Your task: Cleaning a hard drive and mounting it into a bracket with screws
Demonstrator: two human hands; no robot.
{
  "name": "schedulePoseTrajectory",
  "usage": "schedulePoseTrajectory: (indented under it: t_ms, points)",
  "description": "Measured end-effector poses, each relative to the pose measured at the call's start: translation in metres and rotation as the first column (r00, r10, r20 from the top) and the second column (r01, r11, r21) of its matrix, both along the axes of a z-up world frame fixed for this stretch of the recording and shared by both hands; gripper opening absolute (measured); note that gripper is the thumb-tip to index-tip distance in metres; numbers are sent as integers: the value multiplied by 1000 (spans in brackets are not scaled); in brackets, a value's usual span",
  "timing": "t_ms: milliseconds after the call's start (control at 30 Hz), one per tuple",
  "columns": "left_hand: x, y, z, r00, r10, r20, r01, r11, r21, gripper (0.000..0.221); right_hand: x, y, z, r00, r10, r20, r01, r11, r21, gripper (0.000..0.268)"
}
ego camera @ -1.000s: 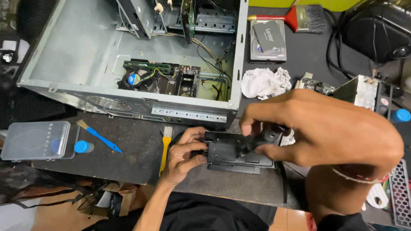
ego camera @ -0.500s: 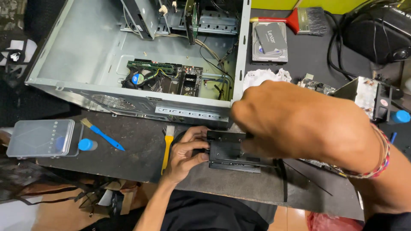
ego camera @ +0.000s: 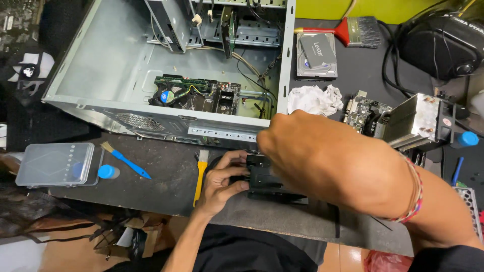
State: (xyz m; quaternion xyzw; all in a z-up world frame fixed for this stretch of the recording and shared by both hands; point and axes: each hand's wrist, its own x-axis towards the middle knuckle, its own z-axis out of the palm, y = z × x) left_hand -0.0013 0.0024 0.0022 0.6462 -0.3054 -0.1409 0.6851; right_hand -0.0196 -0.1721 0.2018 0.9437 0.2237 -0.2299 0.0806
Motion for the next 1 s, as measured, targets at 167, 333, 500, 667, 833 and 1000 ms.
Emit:
schedulePoseTrajectory:
  t_ms: [167,333,500,667,833,1000]
  points:
    - [0,0,1,999,15,33,-15,1000,26,16,5,10,6,988,-149,-32,149,989,-22,18]
    - [1,0,-1,1000,-1,11,1,1000,2,16,-1,3,7,971,-165,-171,172,985,27,7]
    - [1,-1,-5,1000,-15,-23,14,999,-49,19,-16,-1,-1,999,9,34,-9,1000,-1,21]
    - [-4,-3,4,999,42,12,-40,995,-96,16,-14,0,7,987,-158,-38,156,986,-60,15]
    - [-8,-6,19,997,72,-2,-70,973,-218,24,-15,-5,9,975,-174,-135,180,983,30,9]
    - [-7,-3,31,972,216,89,-177,929,-325,15,-15,2,7,987,-160,8,160,986,-47,30]
